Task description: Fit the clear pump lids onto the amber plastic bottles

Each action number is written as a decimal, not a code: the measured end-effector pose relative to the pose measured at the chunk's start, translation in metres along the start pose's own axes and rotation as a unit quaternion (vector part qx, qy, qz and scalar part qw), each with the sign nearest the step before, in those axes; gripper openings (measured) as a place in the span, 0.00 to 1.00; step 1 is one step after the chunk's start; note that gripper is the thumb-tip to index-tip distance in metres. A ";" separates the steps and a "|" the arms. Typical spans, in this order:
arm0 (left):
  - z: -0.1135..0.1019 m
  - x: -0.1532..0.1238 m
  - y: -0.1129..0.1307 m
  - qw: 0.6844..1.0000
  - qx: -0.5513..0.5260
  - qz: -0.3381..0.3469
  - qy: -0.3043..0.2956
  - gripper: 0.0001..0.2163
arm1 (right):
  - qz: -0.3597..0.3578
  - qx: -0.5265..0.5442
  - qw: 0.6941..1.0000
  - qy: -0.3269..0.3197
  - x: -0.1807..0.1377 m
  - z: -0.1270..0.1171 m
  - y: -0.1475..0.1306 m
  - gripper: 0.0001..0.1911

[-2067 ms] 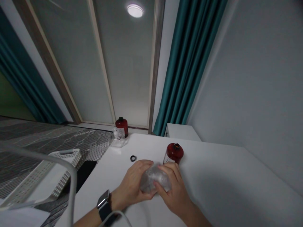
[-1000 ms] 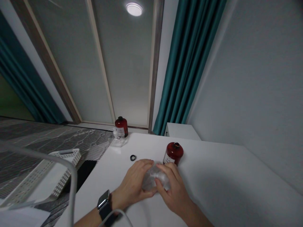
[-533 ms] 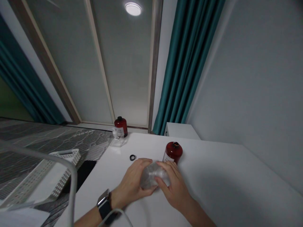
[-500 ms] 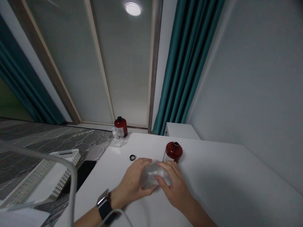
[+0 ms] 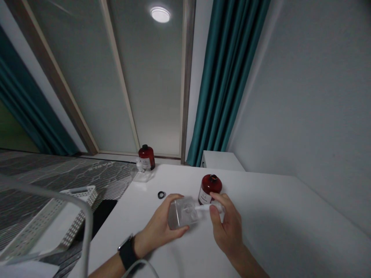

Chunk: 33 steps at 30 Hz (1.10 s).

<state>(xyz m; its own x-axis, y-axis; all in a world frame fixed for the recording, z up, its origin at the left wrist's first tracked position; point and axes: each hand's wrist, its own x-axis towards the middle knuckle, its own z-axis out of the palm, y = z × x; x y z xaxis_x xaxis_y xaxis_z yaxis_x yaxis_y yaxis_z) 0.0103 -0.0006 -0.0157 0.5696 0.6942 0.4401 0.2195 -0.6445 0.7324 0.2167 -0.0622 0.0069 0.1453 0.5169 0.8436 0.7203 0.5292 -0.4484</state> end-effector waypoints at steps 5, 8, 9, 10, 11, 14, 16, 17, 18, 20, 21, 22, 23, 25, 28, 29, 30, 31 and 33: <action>0.002 -0.001 -0.002 1.000 -0.008 -0.013 -0.008 0.30 | 0.038 0.001 0.999 -0.013 0.003 0.000 -0.003 0.09; 0.003 -0.002 -0.003 1.000 -0.011 -0.021 -0.005 0.30 | 0.065 0.004 0.998 0.004 0.005 -0.001 -0.004 0.09; 0.003 -0.003 -0.003 1.000 -0.017 -0.018 -0.005 0.30 | 0.067 0.007 0.998 -0.001 0.005 -0.001 -0.004 0.09; 0.003 -0.003 -0.003 1.000 -0.025 -0.013 -0.007 0.30 | 0.065 0.012 0.998 -0.006 0.005 0.000 -0.005 0.08; 0.003 -0.003 -0.003 0.999 -0.034 -0.008 -0.009 0.30 | 0.063 0.016 0.998 -0.007 0.005 0.001 -0.005 0.08; 0.002 -0.003 -0.003 0.998 -0.057 0.000 -0.016 0.30 | 0.065 0.022 0.998 0.012 0.002 0.003 -0.007 0.08; 0.002 -0.003 -0.002 0.998 -0.064 -0.001 -0.018 0.30 | 0.061 0.023 0.998 0.011 0.000 0.004 -0.007 0.08; 0.001 -0.002 -0.002 0.998 -0.068 -0.004 -0.018 0.30 | 0.055 0.023 0.998 0.006 0.000 0.004 -0.007 0.08; 0.001 -0.001 -0.002 0.997 -0.072 -0.008 -0.019 0.29 | 0.049 0.025 0.998 0.001 0.000 0.003 -0.006 0.08; -0.001 0.000 -0.003 0.996 -0.080 -0.023 -0.022 0.29 | 0.047 0.027 0.999 0.001 0.002 0.000 -0.005 0.09; -0.002 0.001 -0.004 0.996 -0.083 -0.033 -0.020 0.29 | 0.052 0.027 0.998 0.009 0.004 -0.002 -0.004 0.09; -0.003 0.002 -0.005 0.996 -0.084 -0.043 -0.010 0.28 | 0.058 0.027 0.998 0.020 0.006 -0.004 -0.003 0.09; -0.004 0.003 -0.007 0.995 -0.084 -0.053 0.004 0.28 | 0.066 0.030 0.997 0.030 0.008 -0.007 -0.002 0.09; -0.006 0.006 -0.012 0.992 -0.091 -0.081 0.040 0.27 | 0.079 0.039 0.995 0.043 0.012 -0.010 0.001 0.08; -0.008 0.010 -0.020 0.979 -0.130 -0.139 0.074 0.25 | 0.098 0.058 0.993 0.045 0.013 -0.012 0.006 0.08; -0.009 0.011 -0.022 0.972 -0.147 -0.159 0.088 0.27 | 0.106 0.063 0.991 0.044 0.012 -0.012 0.008 0.08; -0.010 0.012 -0.024 0.963 -0.169 -0.180 0.106 0.28 | 0.116 0.068 0.990 0.045 0.011 -0.012 0.011 0.08; -0.010 0.013 -0.024 0.951 -0.198 -0.200 0.125 0.29 | 0.127 0.072 0.988 0.047 0.010 -0.012 0.013 0.09; -0.012 0.015 -0.024 0.924 -0.262 -0.231 0.152 0.29 | 0.150 0.078 0.984 0.054 0.010 -0.012 0.017 0.10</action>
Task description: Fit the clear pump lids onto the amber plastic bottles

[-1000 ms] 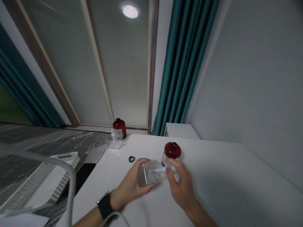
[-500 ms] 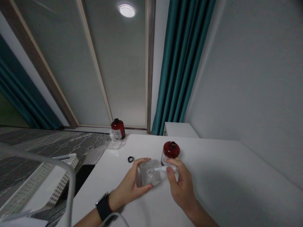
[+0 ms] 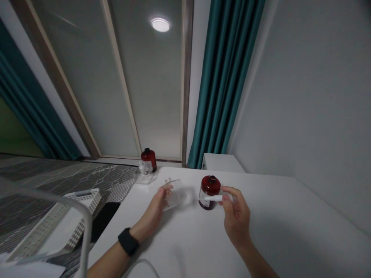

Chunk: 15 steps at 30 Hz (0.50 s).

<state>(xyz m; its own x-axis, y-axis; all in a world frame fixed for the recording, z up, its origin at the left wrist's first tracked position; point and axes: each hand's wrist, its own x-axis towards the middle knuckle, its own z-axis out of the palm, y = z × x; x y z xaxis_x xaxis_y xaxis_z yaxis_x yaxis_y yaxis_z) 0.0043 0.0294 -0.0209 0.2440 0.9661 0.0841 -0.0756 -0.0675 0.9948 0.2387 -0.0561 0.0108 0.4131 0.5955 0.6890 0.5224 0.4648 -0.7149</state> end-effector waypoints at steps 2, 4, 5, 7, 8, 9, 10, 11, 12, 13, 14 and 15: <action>-0.001 0.001 0.002 0.999 -0.048 -0.017 0.001 0.29 | 0.016 0.003 1.000 0.012 0.002 -0.001 0.004 0.11; -0.004 0.003 0.003 0.999 -0.041 0.002 -0.002 0.28 | 0.023 0.003 0.999 0.024 0.004 -0.003 0.006 0.13; -0.005 0.003 0.004 1.000 -0.017 0.020 -0.003 0.27 | 0.026 0.001 0.999 0.030 0.005 -0.004 0.007 0.13; -0.009 0.004 0.005 0.996 0.059 0.066 0.003 0.23 | 0.036 -0.005 0.998 0.041 0.007 -0.007 0.009 0.13; -0.010 0.003 0.007 0.990 0.106 0.090 0.010 0.22 | 0.041 -0.006 0.998 0.045 0.008 -0.009 0.010 0.14; -0.010 0.002 0.008 0.981 0.153 0.114 0.017 0.21 | 0.046 -0.007 0.998 0.048 0.009 -0.011 0.012 0.14; -0.011 0.001 0.010 0.970 0.200 0.140 0.024 0.22 | 0.051 -0.006 0.997 0.054 0.011 -0.015 0.014 0.14; -0.011 -0.001 0.011 0.956 0.242 0.166 0.024 0.23 | 0.056 -0.005 0.996 0.064 0.013 -0.019 0.017 0.14; -0.010 -0.002 0.012 0.941 0.279 0.191 0.015 0.24 | 0.064 -0.007 0.995 0.076 0.016 -0.024 0.022 0.15; -0.010 -0.004 0.013 0.928 0.307 0.212 -0.001 0.25 | 0.077 -0.012 0.993 0.093 0.019 -0.030 0.027 0.16; -0.009 -0.005 0.013 0.917 0.326 0.228 -0.019 0.26 | 0.092 -0.021 0.990 0.105 0.022 -0.035 0.034 0.17; -0.009 -0.006 0.012 0.910 0.338 0.238 -0.035 0.26 | 0.109 -0.037 0.987 0.110 0.025 -0.040 0.042 0.19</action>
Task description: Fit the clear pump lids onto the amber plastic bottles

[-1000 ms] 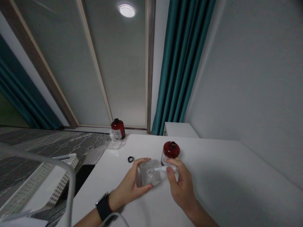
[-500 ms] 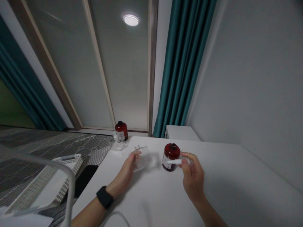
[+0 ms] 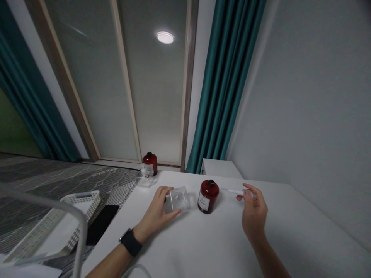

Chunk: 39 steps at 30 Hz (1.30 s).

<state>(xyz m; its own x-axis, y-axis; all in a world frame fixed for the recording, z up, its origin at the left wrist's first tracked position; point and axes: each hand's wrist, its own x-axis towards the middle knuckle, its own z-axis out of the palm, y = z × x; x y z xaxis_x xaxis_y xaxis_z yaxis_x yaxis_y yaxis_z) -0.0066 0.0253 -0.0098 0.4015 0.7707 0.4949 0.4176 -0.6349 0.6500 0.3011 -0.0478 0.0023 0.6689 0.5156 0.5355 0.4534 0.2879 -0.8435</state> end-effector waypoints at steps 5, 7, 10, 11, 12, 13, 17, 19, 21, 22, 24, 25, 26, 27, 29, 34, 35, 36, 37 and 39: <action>0.005 -0.002 -0.004 0.999 0.021 0.023 -0.015 0.26 | 0.005 -0.087 0.990 -0.114 0.015 -0.005 0.044 0.19; 0.006 -0.001 -0.005 0.999 0.025 0.028 -0.017 0.25 | -0.008 -0.115 0.982 -0.148 0.014 -0.003 0.059 0.17; 0.007 0.000 -0.006 0.999 0.030 0.035 -0.023 0.24 | -0.037 -0.155 0.970 -0.181 0.008 0.002 0.073 0.12; 0.007 0.000 -0.006 0.998 0.031 0.037 -0.026 0.24 | -0.047 -0.168 0.966 -0.189 0.006 0.003 0.076 0.10; 0.008 0.000 -0.006 0.998 0.033 0.039 -0.029 0.24 | -0.055 -0.181 0.962 -0.195 0.004 0.004 0.079 0.09; 0.008 0.000 -0.007 0.998 0.035 0.041 -0.031 0.24 | -0.062 -0.194 0.958 -0.200 0.002 0.004 0.081 0.08; 0.011 -0.001 -0.009 0.998 0.036 0.038 -0.041 0.25 | -0.073 -0.247 0.944 -0.206 -0.001 0.003 0.087 0.09; 0.012 -0.002 -0.010 0.998 0.033 0.035 -0.045 0.24 | -0.077 -0.267 0.938 -0.205 -0.002 0.003 0.089 0.11; 0.013 -0.002 -0.011 0.998 0.028 0.034 -0.046 0.24 | -0.084 -0.282 0.934 -0.202 -0.002 0.004 0.091 0.13; 0.014 -0.002 -0.011 0.998 0.027 0.034 -0.046 0.24 | -0.088 -0.287 0.933 -0.200 -0.003 0.004 0.092 0.13; 0.014 -0.002 -0.012 0.998 0.027 0.036 -0.049 0.24 | -0.100 -0.292 0.931 -0.195 -0.004 0.005 0.093 0.14; 0.014 -0.002 -0.012 0.998 0.028 0.036 -0.052 0.24 | -0.107 -0.292 0.931 -0.191 -0.004 0.005 0.093 0.15; 0.014 -0.002 -0.012 0.997 0.028 0.036 -0.056 0.24 | -0.115 -0.291 0.932 -0.185 -0.003 0.005 0.092 0.15; 0.014 -0.002 -0.012 0.997 0.028 0.035 -0.059 0.24 | -0.125 -0.287 0.933 -0.176 -0.002 0.005 0.090 0.16; 0.013 -0.001 -0.011 0.997 0.024 0.035 -0.062 0.25 | -0.148 -0.273 0.938 -0.152 0.002 0.003 0.083 0.16; 0.008 -0.001 -0.003 0.998 -0.001 0.043 -0.056 0.24 | -0.221 -0.200 0.950 -0.089 0.002 0.000 0.042 0.11; 0.008 -0.002 -0.001 0.997 -0.009 0.046 -0.059 0.24 | -0.240 -0.185 0.949 -0.091 -0.003 0.002 0.031 0.10; 0.007 -0.002 0.000 0.997 -0.014 0.052 -0.060 0.24 | -0.259 -0.168 0.946 -0.099 -0.010 0.004 0.020 0.09; 0.007 -0.003 0.001 0.996 -0.017 0.059 -0.058 0.25 | -0.279 -0.153 0.941 -0.113 -0.019 0.007 0.010 0.08; 0.006 -0.005 0.001 0.996 -0.011 0.081 -0.043 0.27 | -0.317 -0.123 0.928 -0.150 -0.039 0.014 -0.009 0.10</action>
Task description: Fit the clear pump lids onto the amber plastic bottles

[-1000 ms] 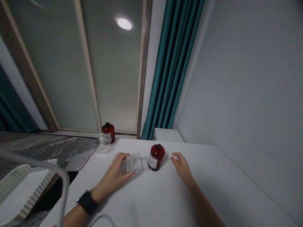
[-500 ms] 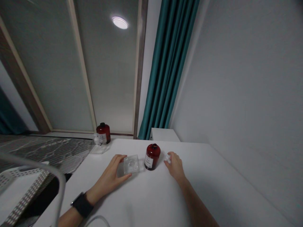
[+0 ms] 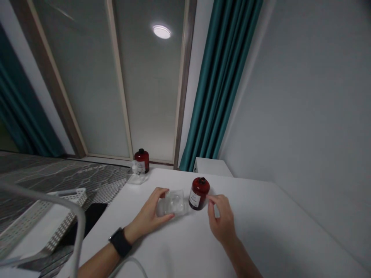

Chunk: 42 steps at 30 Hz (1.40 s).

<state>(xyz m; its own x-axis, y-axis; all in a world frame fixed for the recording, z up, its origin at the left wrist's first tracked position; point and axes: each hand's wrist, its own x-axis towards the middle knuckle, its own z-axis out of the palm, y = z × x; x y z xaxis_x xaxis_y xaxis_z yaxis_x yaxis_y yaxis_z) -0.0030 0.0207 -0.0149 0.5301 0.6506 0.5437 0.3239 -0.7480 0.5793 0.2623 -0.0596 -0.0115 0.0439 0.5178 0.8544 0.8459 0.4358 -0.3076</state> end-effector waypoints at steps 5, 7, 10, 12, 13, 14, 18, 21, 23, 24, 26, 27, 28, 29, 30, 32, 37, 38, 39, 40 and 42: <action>-0.001 -0.003 0.001 0.996 0.050 0.056 0.045 0.30 | -0.078 0.056 0.988 -0.121 -0.009 0.013 -0.039 0.22; -0.002 -0.003 0.004 0.995 0.058 0.067 0.042 0.31 | -0.076 0.058 0.984 -0.153 -0.013 0.017 -0.040 0.24; -0.001 -0.003 0.008 0.996 0.059 0.068 0.021 0.32 | -0.068 0.064 0.982 -0.164 -0.015 0.020 -0.038 0.25; 0.001 -0.002 0.008 0.997 0.065 0.041 0.021 0.32 | -0.059 0.074 0.985 -0.144 -0.015 0.020 -0.037 0.24; 0.002 -0.002 0.007 0.997 0.075 0.020 0.026 0.31 | -0.049 0.079 0.988 -0.125 -0.014 0.019 -0.036 0.23; 0.002 -0.001 0.006 0.995 0.090 -0.005 0.033 0.30 | -0.036 0.081 0.991 -0.099 -0.012 0.018 -0.034 0.22; 0.002 0.001 -0.006 0.984 0.150 -0.079 0.048 0.27 | 0.054 0.081 0.995 0.006 -0.005 0.011 -0.017 0.17; 0.003 0.002 -0.016 0.981 0.160 -0.101 0.044 0.26 | 0.137 0.093 0.986 0.033 -0.004 0.008 0.002 0.14; 0.004 0.003 -0.021 0.982 0.160 -0.101 0.029 0.27 | 0.183 0.108 0.977 0.031 -0.006 0.009 0.012 0.14; 0.005 0.002 -0.024 0.982 0.159 -0.099 0.020 0.27 | 0.201 0.116 0.972 0.030 -0.007 0.010 0.016 0.15; 0.007 0.002 -0.026 0.983 0.155 -0.094 0.007 0.27 | 0.224 0.131 0.965 0.026 -0.010 0.013 0.020 0.16; 0.008 0.002 -0.027 0.984 0.151 -0.092 0.005 0.27 | 0.230 0.138 0.963 0.024 -0.011 0.015 0.021 0.16; 0.007 0.001 -0.027 0.985 0.146 -0.089 0.008 0.28 | 0.232 0.145 0.962 0.022 -0.013 0.017 0.021 0.17; 0.007 0.001 -0.026 0.987 0.139 -0.084 0.014 0.29 | 0.232 0.150 0.961 0.021 -0.014 0.019 0.022 0.17; 0.005 0.002 -0.024 0.988 0.134 -0.076 0.025 0.30 | 0.231 0.156 0.960 0.019 -0.015 0.020 0.023 0.17; 0.002 0.004 -0.017 0.989 0.128 -0.051 0.051 0.28 | 0.226 0.164 0.960 0.017 -0.017 0.024 0.024 0.18; -0.009 0.029 0.018 0.990 0.124 0.034 0.053 0.13 | 0.221 0.182 0.958 -0.010 -0.017 0.029 0.027 0.20; -0.010 0.038 0.027 0.991 0.122 0.043 0.030 0.11 | 0.219 0.186 0.958 -0.018 -0.017 0.030 0.027 0.20; -0.010 0.048 0.036 0.992 0.120 0.046 0.005 0.11 | 0.216 0.191 0.957 -0.025 -0.016 0.030 0.026 0.20; -0.010 0.058 0.043 0.992 0.114 0.046 -0.017 0.11 | 0.210 0.195 0.958 -0.030 -0.015 0.030 0.026 0.19; -0.006 0.080 0.053 0.992 0.097 0.053 -0.062 0.13 | 0.198 0.199 0.959 -0.029 -0.013 0.030 0.023 0.19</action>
<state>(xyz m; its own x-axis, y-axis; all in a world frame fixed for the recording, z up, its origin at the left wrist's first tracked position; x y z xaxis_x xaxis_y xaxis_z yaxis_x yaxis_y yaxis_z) 0.0517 0.0343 0.0632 0.6579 0.5552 0.5088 0.4001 -0.8301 0.3885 0.2650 -0.0340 -0.0425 0.2802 0.7365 0.6156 0.4983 0.4365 -0.7491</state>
